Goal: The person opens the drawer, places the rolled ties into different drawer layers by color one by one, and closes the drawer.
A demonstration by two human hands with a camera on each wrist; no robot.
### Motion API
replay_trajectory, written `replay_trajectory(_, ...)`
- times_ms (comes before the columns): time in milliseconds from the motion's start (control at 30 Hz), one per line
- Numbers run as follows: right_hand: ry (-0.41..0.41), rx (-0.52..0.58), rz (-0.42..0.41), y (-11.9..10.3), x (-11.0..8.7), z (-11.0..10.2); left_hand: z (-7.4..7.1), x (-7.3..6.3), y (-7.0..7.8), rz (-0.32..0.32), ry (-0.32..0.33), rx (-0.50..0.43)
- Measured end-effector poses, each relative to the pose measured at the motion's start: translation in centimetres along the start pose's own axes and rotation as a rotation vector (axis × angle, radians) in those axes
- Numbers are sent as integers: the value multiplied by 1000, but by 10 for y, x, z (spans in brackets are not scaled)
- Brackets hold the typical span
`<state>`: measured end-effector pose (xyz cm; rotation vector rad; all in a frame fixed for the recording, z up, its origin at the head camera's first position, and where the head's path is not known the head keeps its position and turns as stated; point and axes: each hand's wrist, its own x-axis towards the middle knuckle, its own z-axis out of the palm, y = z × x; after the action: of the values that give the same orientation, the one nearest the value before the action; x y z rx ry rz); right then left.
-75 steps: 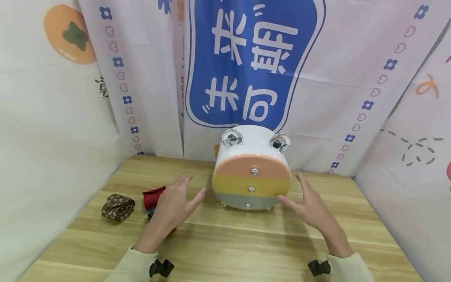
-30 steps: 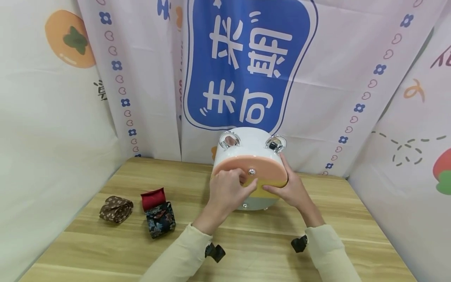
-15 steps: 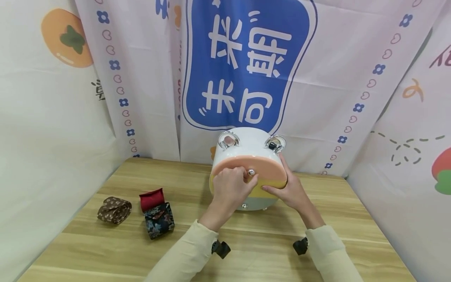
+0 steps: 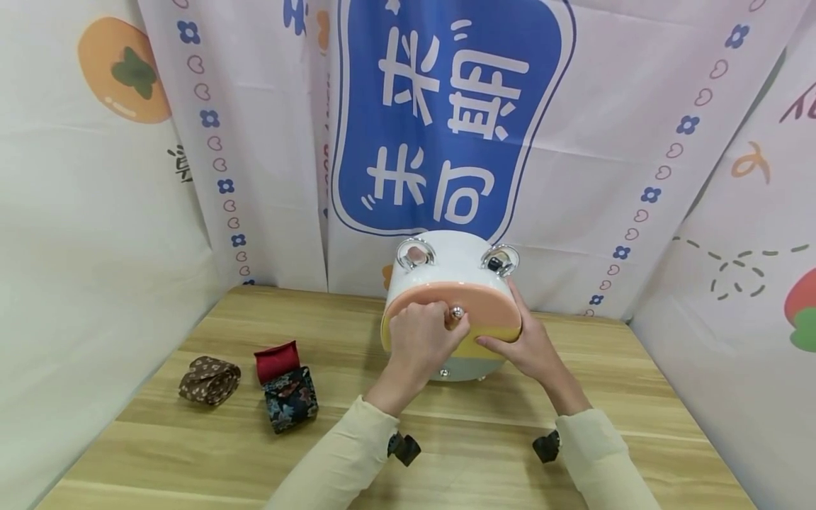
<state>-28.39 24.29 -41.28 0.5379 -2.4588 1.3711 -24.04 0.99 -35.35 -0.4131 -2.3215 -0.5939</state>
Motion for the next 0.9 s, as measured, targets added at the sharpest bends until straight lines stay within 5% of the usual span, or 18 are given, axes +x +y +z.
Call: replay_trajectory(900,-7,20,-49,2,-1,0,-5,-12,3,108,128,40)
